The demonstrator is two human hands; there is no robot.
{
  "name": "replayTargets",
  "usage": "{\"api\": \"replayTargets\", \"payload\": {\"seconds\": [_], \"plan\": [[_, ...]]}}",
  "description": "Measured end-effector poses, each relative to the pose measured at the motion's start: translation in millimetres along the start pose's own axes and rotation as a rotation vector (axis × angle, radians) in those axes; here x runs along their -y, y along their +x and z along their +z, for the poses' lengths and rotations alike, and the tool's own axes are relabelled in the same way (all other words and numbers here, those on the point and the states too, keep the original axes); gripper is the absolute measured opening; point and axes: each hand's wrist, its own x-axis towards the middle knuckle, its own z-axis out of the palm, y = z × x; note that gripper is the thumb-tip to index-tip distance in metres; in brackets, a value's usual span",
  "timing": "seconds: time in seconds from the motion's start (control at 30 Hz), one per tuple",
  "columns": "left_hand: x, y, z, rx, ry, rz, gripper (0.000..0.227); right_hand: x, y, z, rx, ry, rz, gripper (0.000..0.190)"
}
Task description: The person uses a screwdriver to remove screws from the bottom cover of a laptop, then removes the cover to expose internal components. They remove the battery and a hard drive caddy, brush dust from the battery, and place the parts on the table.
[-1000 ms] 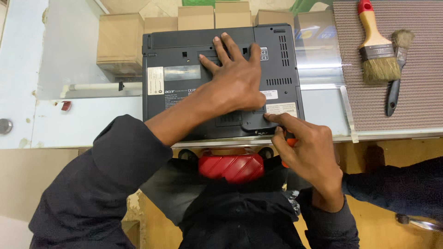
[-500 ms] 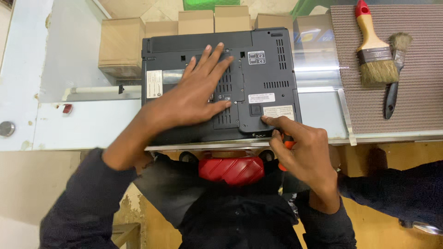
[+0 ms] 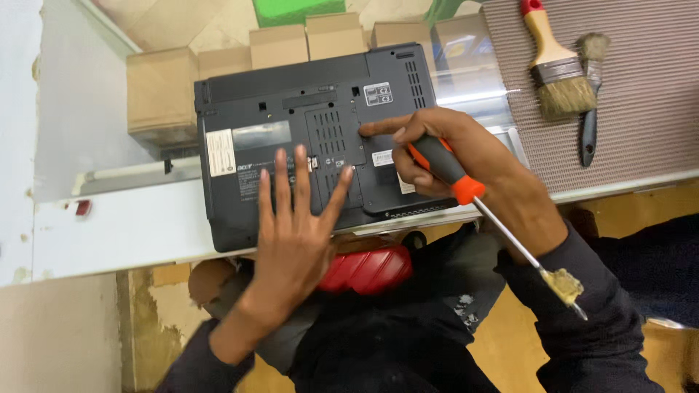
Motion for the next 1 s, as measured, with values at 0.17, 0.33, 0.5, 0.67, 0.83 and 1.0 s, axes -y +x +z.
{"api": "replayTargets", "payload": {"seconds": [0.17,0.33,0.5,0.67,0.83,1.0], "plan": [[-9.1,-3.1,7.0,-0.280,0.170,-0.036,0.046,-15.0,8.8,-5.4,-0.013,0.325,0.039,0.067],[-5.7,-0.2,10.5,-0.367,0.133,-0.017,0.078,-24.2,11.5,2.0,-0.088,0.453,-0.022,0.062],[-4.1,-1.2,14.0,-0.371,0.168,0.006,0.077,-25.1,16.3,8.1,-0.179,0.423,-0.083,0.056],[-3.6,-1.9,15.9,-0.341,0.178,0.018,0.079,-29.6,22.2,1.3,-0.202,0.340,-0.105,0.056],[-2.0,0.0,14.1,-0.394,0.145,0.019,0.062,-26.0,20.5,0.6,-0.203,0.307,-0.066,0.057],[-4.9,-1.5,14.0,-0.391,0.141,-0.014,0.060,-21.9,11.2,6.6,-0.139,0.261,-0.031,0.062]]}}
